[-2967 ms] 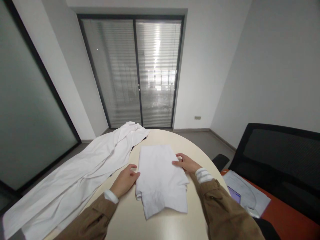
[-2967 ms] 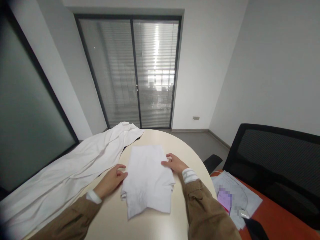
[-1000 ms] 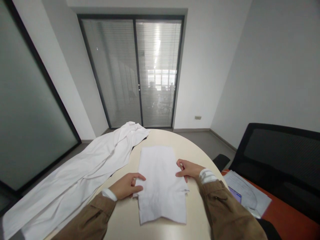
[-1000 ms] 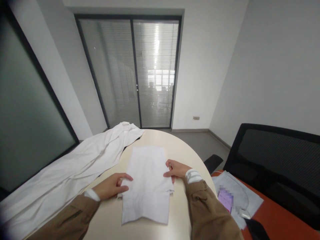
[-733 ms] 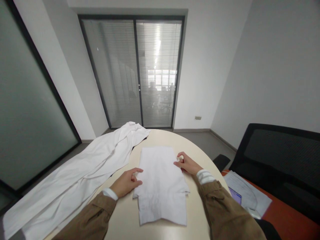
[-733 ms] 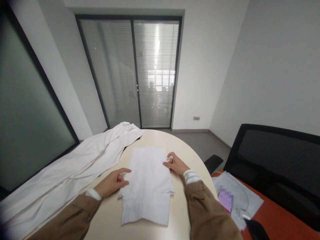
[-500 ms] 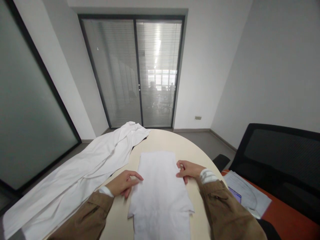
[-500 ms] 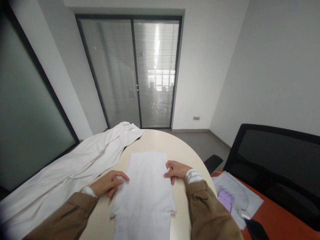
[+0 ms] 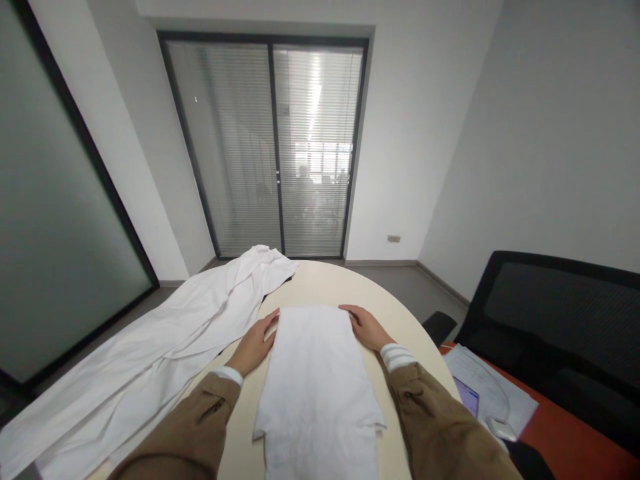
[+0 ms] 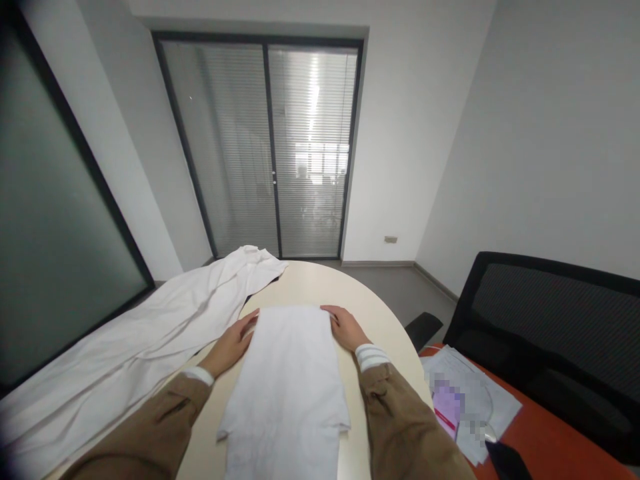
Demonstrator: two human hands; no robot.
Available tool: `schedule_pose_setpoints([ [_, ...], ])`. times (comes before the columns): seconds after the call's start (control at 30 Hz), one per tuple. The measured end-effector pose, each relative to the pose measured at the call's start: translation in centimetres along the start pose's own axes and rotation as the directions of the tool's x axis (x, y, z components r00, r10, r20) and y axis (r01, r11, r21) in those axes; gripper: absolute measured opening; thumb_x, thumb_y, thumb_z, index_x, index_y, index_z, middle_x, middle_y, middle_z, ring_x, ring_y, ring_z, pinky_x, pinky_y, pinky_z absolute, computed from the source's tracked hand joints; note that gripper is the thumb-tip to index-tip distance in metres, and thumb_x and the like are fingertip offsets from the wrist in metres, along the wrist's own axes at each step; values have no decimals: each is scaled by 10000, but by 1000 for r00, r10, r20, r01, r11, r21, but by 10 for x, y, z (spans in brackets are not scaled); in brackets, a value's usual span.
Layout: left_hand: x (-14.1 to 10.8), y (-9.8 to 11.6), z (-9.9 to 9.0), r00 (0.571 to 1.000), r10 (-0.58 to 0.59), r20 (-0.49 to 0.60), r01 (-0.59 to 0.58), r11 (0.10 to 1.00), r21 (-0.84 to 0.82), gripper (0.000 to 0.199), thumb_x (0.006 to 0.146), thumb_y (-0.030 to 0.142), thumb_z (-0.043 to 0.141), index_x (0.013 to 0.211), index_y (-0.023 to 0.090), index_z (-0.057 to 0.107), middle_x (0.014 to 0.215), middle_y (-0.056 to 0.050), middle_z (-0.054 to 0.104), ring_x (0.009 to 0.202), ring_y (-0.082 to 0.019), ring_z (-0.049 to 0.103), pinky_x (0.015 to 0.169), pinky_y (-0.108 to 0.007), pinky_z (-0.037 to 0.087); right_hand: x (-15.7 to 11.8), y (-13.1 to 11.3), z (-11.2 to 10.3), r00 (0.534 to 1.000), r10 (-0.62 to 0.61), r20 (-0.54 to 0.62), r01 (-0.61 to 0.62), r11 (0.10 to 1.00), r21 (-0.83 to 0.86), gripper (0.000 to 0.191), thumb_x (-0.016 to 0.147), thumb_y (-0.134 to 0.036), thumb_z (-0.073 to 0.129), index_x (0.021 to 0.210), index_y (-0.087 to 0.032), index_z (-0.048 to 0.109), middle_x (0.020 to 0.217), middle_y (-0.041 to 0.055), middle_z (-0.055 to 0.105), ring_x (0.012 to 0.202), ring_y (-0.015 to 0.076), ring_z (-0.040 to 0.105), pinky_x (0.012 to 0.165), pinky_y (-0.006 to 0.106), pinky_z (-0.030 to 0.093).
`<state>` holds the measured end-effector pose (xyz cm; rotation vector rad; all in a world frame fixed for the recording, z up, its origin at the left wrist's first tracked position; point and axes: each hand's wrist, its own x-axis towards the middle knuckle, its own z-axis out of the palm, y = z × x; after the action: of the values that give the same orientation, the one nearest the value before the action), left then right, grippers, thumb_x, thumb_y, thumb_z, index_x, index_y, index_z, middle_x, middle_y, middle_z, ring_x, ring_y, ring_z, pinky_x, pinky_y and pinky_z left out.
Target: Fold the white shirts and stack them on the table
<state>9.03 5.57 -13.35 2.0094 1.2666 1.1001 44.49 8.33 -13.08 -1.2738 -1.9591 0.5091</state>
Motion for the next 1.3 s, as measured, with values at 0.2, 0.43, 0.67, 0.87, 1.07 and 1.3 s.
schedule_pose_setpoints([
  [0.2, -7, 11, -3, 997, 38, -66, -37, 999, 7, 440, 878, 377, 580, 1274, 186, 578, 1268, -129, 628, 1183, -249, 579, 1060, -437, 415, -1, -8, -1, 998, -16, 54, 13, 998, 60, 344, 885, -267, 478, 1177, -220, 654, 1100, 63, 687, 920, 199, 619, 893, 382, 486],
  [0.43, -4, 10, -4, 991, 48, -124, -37, 995, 89, 449, 878, 343, 557, 1289, 164, 553, 1161, -114, 641, 1107, -234, 596, 1035, -408, 429, -2, -13, 2, 998, -3, 63, -1, 997, 76, 315, 867, -237, 484, 1114, -213, 678, 1043, 58, 701, 915, 204, 628, 881, 367, 485],
  [0.67, 1, -6, 1, 1000, 26, -15, -25, 996, 91, 485, 849, 315, 591, 1304, 147, 592, 1312, -155, 619, 1218, -281, 569, 1073, -456, 403, 1, -21, 5, 997, -43, 60, 44, 999, -5, 346, 871, -185, 471, 1103, -250, 719, 1100, 50, 725, 1041, 235, 631, 970, 396, 449],
  [0.87, -1, -15, 2, 997, 24, -75, -17, 995, 95, 515, 839, 290, 604, 1335, 156, 563, 1284, -146, 628, 1187, -261, 587, 1054, -438, 425, 0, -19, 7, 993, -54, 101, 46, 996, 74, 321, 909, -250, 456, 1085, -231, 723, 1068, 56, 735, 1007, 223, 651, 934, 371, 479],
  [1.07, -2, -14, 1, 995, 59, -82, -53, 996, 74, 374, 800, 243, 609, 1163, 190, 681, 1223, -124, 651, 1163, -259, 591, 1052, -442, 423, -3, -22, 9, 990, -57, 126, 36, 986, 164, 312, 925, -291, 460, 1093, -211, 710, 1059, 59, 731, 965, 207, 657, 905, 350, 495],
  [1.3, -3, 3, -5, 998, -56, -27, 55, 998, -44, 351, 896, 355, 495, 1125, 184, 698, 1148, -88, 713, 1090, -250, 640, 991, -385, 467, -3, -26, 9, 985, -67, 158, 44, 989, 145, 330, 900, -302, 517, 1168, -231, 696, 1131, 69, 720, 988, 220, 664, 909, 368, 498],
])
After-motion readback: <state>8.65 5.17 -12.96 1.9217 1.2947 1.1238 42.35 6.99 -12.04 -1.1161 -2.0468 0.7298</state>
